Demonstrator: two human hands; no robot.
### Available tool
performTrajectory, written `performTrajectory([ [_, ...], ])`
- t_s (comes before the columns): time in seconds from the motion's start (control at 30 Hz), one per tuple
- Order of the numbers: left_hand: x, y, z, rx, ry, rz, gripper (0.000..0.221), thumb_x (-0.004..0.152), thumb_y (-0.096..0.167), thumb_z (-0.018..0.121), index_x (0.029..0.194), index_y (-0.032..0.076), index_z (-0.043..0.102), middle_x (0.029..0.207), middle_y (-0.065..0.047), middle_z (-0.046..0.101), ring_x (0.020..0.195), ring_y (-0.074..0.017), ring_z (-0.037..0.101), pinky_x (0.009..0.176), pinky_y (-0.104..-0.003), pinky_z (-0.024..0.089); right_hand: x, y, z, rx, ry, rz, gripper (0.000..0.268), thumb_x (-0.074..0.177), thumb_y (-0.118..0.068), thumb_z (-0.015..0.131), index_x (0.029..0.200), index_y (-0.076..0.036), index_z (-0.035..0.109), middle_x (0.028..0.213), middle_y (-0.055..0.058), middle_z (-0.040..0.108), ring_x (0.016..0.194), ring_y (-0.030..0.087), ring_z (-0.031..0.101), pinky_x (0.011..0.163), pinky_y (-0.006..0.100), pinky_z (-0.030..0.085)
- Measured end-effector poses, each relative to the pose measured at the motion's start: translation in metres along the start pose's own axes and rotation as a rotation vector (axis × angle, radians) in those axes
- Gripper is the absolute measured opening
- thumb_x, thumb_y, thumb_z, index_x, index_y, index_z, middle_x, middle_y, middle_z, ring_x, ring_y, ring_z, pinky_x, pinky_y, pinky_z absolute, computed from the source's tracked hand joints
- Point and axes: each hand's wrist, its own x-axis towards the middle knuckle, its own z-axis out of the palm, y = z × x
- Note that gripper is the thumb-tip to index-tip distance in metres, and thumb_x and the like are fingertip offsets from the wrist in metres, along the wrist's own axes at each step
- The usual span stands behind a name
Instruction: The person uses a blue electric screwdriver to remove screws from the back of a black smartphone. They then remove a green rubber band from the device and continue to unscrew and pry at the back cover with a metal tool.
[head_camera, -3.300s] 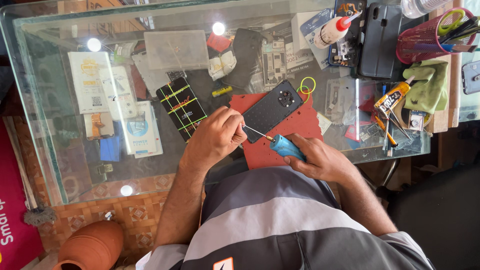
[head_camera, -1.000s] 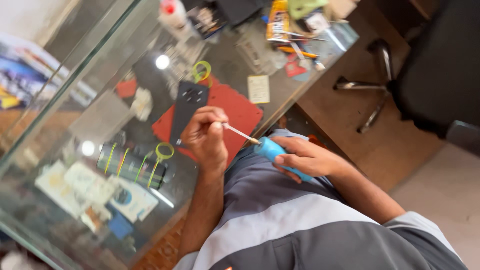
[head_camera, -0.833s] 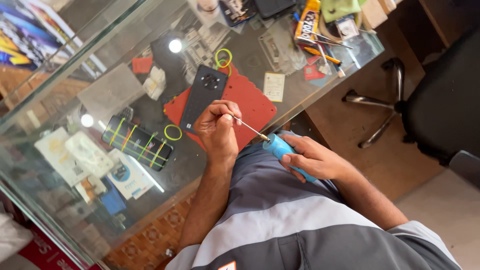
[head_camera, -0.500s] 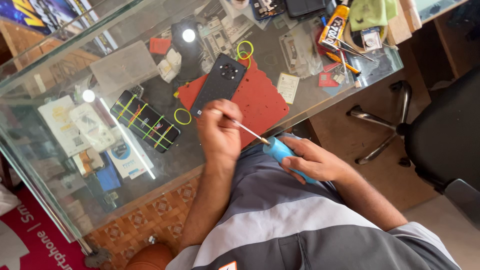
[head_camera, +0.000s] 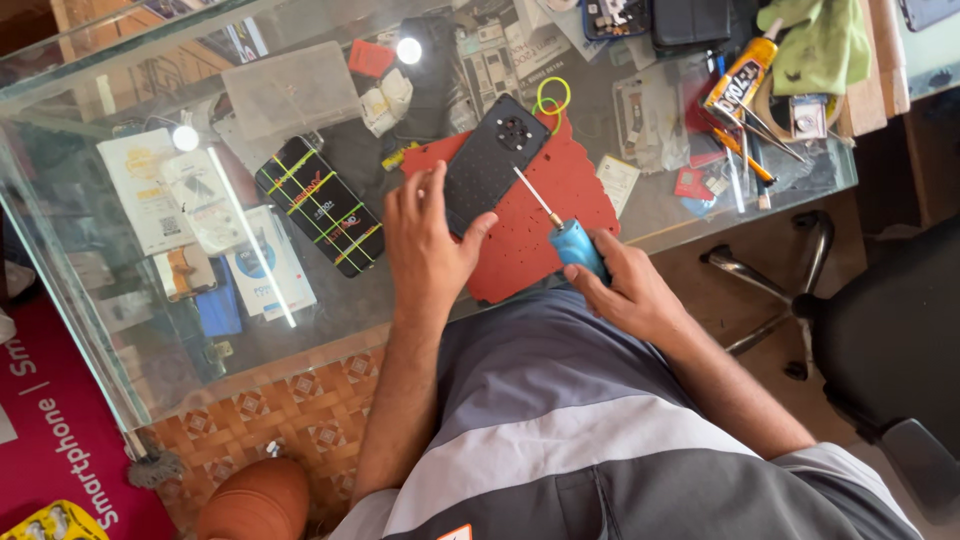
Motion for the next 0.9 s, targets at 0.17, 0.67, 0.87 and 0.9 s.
performTrajectory([
  [0.17,0.005,-0.004,0.011,-0.029,-0.259,-0.258,0.088,0.073,0.037,0.092,0.141,0.000,0.052,0.124,-0.015,0.055,0.107,-0.0360,0.052,0.096,-0.049,0.044,0.020,0.004,0.002,-0.133,0.079,0.099,0.030,0.097,-0.023,0.061,0.110,0.003,0.056,0.061,0.010,0.062,0.047,0.018,0.064,0.049,0.036,0.050],
  [0.67,0.007,-0.016,0.017,-0.334,-0.065,-0.251,0.019,0.099,0.021,0.074,0.103,0.002,0.070,0.084,-0.006,0.066,0.063,-0.0186,0.066,0.059,-0.033,0.052,0.050,0.003,-0.020,0.156,0.152,0.064,0.026,0.100,-0.020,0.060,0.104,0.005,0.056,0.065,0.005,0.061,0.049,0.012,0.059,0.047,0.031,0.046],
  [0.87,0.021,0.000,-0.012,-0.595,-0.015,-0.275,0.023,0.097,0.013,0.077,0.113,-0.003,0.072,0.090,-0.006,0.070,0.068,-0.0125,0.063,0.059,-0.029,0.052,0.047,0.003,-0.018,0.241,-0.103,0.000,0.028,0.097,-0.023,0.062,0.106,0.003,0.058,0.071,0.004,0.061,0.054,0.010,0.061,0.049,0.030,0.048],
  [0.9,0.025,0.001,-0.016,-0.717,0.014,-0.257,0.024,0.098,0.011,0.075,0.116,-0.004,0.070,0.095,-0.008,0.070,0.074,-0.0129,0.065,0.063,-0.028,0.054,0.047,0.001,-0.016,0.165,-0.134,-0.021,0.030,0.095,-0.024,0.063,0.109,0.002,0.058,0.069,0.005,0.061,0.053,0.011,0.061,0.049,0.031,0.048],
])
